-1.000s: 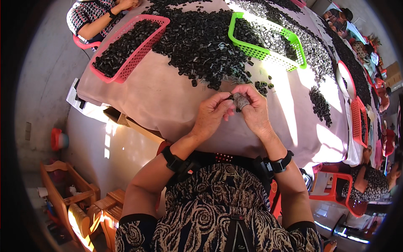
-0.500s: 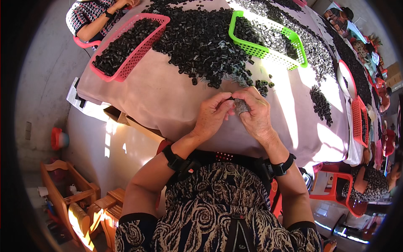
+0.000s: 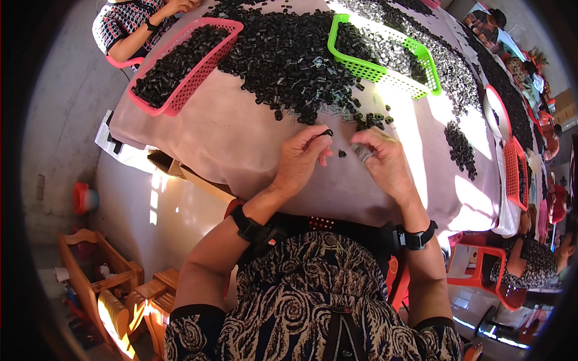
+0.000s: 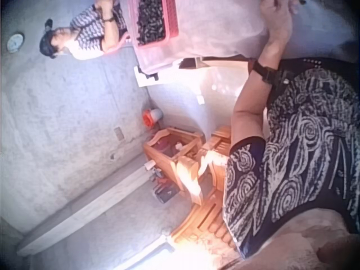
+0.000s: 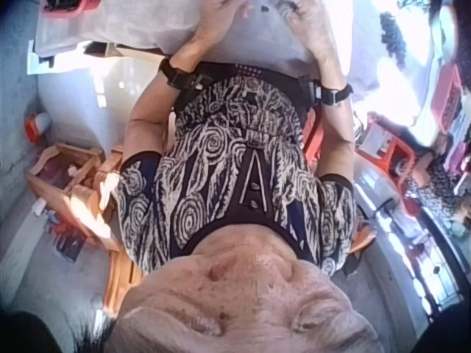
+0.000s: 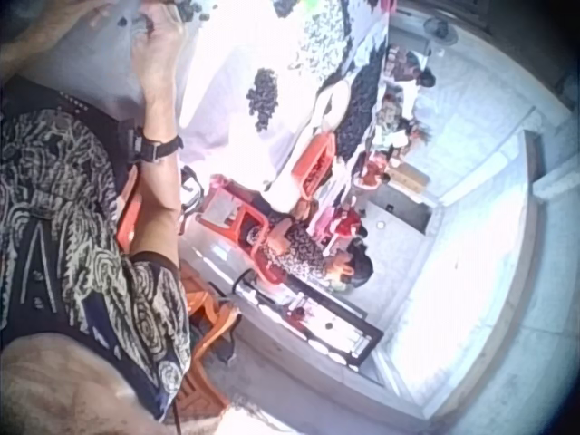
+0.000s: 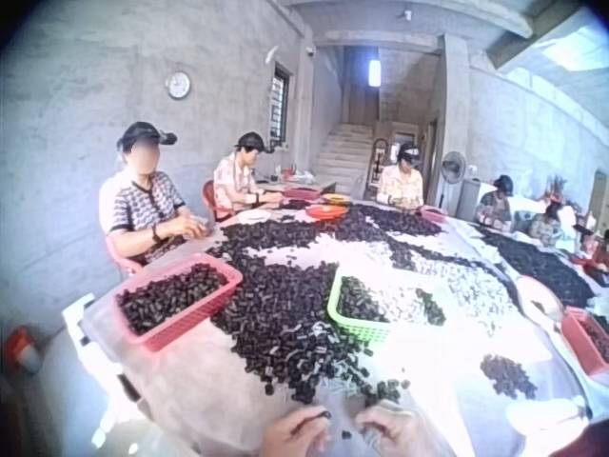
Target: The person assembles components by hand by inserting a metal spring into a black plastic piece and then pressing the unit against a small abrasive block. They repeat this process, occasionally moving loose components aside on the table to reach more parts.
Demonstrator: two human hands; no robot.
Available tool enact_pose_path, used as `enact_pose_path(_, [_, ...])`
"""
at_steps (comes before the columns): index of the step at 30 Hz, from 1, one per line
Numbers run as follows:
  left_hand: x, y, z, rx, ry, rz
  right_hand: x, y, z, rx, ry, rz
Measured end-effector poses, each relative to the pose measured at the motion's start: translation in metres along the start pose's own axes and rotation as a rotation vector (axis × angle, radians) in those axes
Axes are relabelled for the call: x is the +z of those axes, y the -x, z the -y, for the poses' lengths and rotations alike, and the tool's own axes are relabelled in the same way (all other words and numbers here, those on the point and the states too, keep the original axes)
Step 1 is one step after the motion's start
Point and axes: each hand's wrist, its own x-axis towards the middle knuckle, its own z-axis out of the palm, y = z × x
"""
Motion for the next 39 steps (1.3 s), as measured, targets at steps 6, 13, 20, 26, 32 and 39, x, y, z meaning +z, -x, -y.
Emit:
enact_pose_path(6, [0.001, 0.0, 0.0, 0.009, -0.067, 0.008, 0.015, 0.003, 0.014, -0.201, 0.321, 0.154])
enact_pose_path(13, [0.003, 0.001, -0.003, 0.005, -0.062, -0.019, 0.017, -0.016, 0.018, -0.059, 0.393, 0.259])
enact_pose_path(20, [0.005, 0.002, -0.007, -0.024, -0.098, 0.02, 0.013, -0.015, 0.012, 0.035, 0.378, 0.23])
enact_pose_path(26, [0.008, 0.004, -0.008, -0.03, -0.134, 0.072, 0.008, -0.008, 0.006, -0.027, 0.341, 0.171])
enact_pose_path(32, [0.008, 0.004, -0.006, -0.065, -0.113, 0.064, 0.003, -0.014, 0.0, -0.079, 0.282, 0.21])
enact_pose_path(39, [0.007, 0.005, -0.009, -0.04, -0.173, 0.126, 0.002, -0.019, 0.003, 0.04, 0.294, 0.241])
